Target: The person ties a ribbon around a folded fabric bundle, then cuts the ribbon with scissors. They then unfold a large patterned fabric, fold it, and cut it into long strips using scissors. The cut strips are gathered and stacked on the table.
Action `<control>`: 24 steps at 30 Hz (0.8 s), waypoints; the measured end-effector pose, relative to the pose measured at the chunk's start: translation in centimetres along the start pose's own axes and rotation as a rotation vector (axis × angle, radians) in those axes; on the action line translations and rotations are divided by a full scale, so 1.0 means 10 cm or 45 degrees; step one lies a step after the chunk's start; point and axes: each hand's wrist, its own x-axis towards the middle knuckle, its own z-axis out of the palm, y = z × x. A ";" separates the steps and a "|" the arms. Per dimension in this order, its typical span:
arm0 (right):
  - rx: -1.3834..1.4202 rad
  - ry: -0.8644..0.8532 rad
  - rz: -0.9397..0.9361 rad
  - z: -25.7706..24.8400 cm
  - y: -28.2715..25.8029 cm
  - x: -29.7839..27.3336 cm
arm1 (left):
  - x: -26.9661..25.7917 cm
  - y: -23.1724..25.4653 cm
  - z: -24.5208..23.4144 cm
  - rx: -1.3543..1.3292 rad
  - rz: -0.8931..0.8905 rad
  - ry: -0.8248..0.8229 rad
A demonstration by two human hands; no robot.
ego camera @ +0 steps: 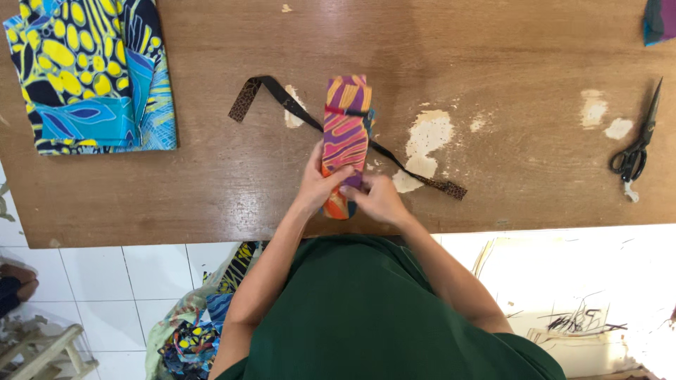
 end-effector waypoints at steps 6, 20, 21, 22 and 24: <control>-0.375 0.010 0.024 -0.09 0.26 -0.39 | -0.07 -0.12 -0.21 -0.394 -0.240 0.110; -0.863 0.764 -0.396 -0.61 0.68 -0.24 | 0.44 -0.13 -0.09 1.280 0.235 0.493; -0.965 0.784 -0.440 -0.65 0.73 -0.20 | 0.49 -0.10 -0.17 1.440 0.029 0.474; -1.006 0.739 -0.376 -0.67 0.77 -0.15 | 0.56 -0.06 -0.26 1.594 -0.182 0.452; -1.092 0.640 -0.266 -0.68 0.87 -0.02 | 0.70 -0.07 -0.35 1.775 -0.356 0.463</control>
